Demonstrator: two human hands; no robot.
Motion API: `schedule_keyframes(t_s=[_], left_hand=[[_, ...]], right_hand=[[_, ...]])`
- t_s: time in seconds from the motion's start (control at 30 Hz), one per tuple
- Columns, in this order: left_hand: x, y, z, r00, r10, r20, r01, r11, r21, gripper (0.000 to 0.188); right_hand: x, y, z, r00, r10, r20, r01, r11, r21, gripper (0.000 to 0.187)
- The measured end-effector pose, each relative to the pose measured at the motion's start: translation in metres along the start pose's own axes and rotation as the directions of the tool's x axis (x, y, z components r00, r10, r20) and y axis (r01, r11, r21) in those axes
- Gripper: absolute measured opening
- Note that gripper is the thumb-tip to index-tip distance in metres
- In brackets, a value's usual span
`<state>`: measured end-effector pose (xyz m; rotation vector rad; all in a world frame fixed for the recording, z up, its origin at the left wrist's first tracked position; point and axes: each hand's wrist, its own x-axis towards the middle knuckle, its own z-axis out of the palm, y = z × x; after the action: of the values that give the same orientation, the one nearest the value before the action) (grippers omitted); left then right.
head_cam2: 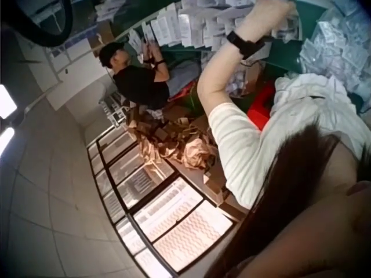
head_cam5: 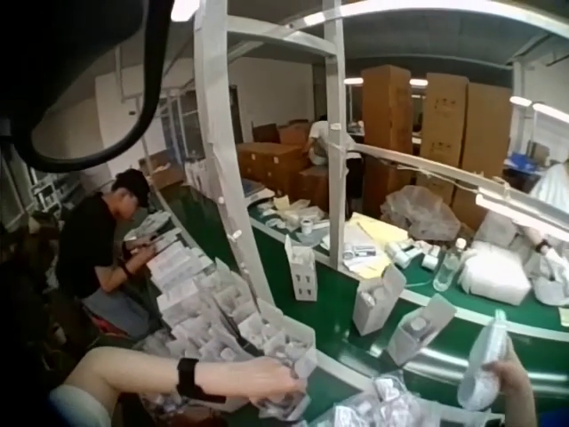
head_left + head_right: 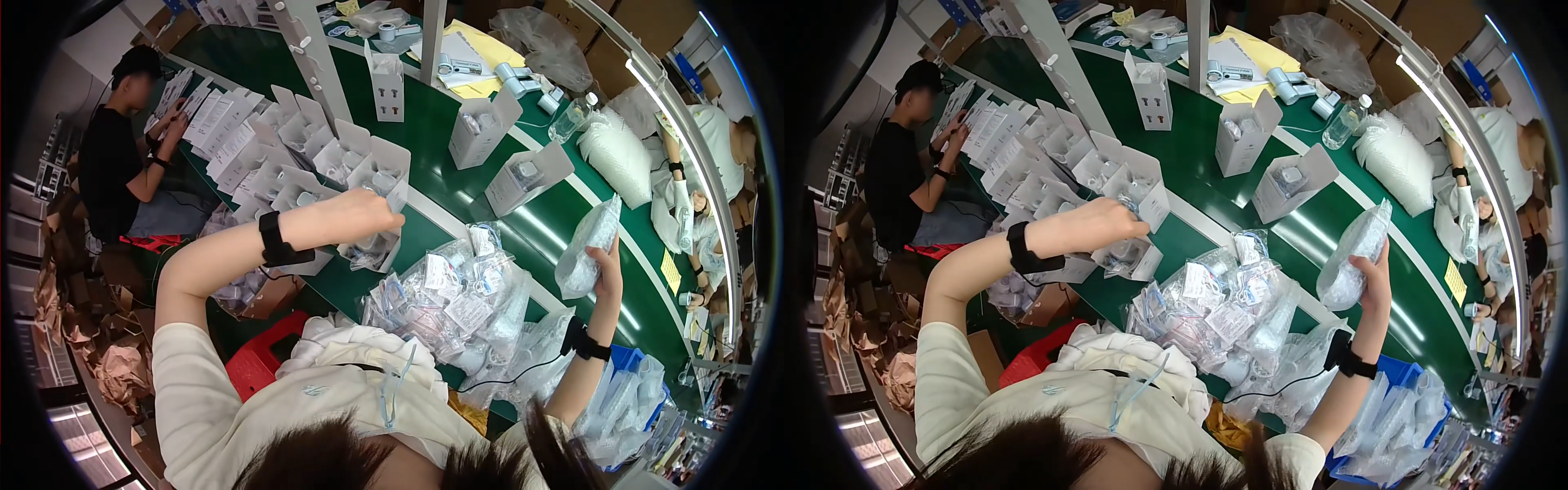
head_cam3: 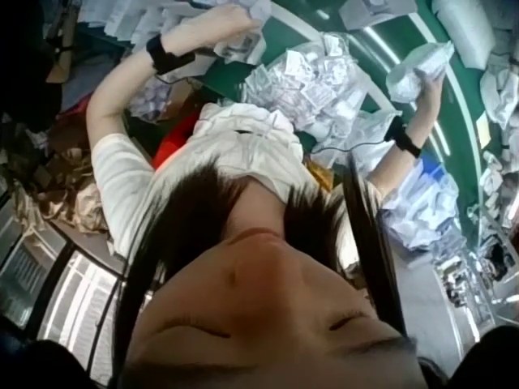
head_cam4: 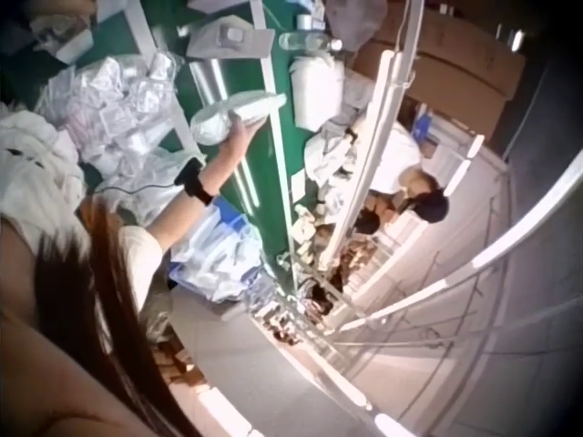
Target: The person packs items by hand, placing a bubble-wrapped device and a small plastic bag into a white box before closing the lid. This process is repeated multiple times, with the person occasionally retrieving more plastic bags from a yellow sack.
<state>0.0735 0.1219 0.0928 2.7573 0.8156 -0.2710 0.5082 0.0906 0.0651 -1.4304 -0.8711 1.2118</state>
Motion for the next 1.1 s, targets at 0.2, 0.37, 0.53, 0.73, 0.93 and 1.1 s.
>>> schedule_keyframes(t_s=[0.2, 0.37, 0.53, 0.73, 0.93, 1.1], left_hand=[[0.015, -0.010, 0.004, 0.964, 0.083, -0.251, -0.052, 0.991, 0.124, 0.013], [0.006, 0.002, 0.014, 0.937, -0.007, -0.350, 0.073, 0.982, 0.176, 0.028], [-0.066, 0.060, -0.053, 0.745, -0.134, -0.654, 0.153, 0.988, -0.029, 0.048], [-0.196, 0.061, -0.040, 0.138, -0.735, -0.664, 0.238, 0.675, -0.698, 0.026], [-0.262, -0.111, 0.054, 0.113, -0.791, -0.602, 0.622, 0.528, -0.578, 0.046], [-0.224, -0.236, 0.115, 0.331, -0.662, -0.672, 0.802, 0.573, -0.168, 0.075]], right_hand=[[-0.079, 0.001, 0.047, 0.982, -0.053, 0.181, 0.027, 0.990, 0.141, 0.080], [-0.113, 0.027, 0.114, 0.943, 0.027, 0.331, -0.145, 0.931, 0.336, 0.080], [-0.141, 0.070, 0.160, 0.906, 0.098, 0.413, -0.279, 0.870, 0.407, 0.074], [-0.159, 0.096, 0.175, 0.895, 0.148, 0.421, -0.367, 0.779, 0.508, 0.075], [-0.175, 0.090, 0.173, 0.957, 0.105, 0.271, -0.224, 0.861, 0.457, 0.068], [-0.199, 0.074, 0.195, 0.997, 0.072, 0.020, -0.071, 0.815, 0.575, 0.069]])
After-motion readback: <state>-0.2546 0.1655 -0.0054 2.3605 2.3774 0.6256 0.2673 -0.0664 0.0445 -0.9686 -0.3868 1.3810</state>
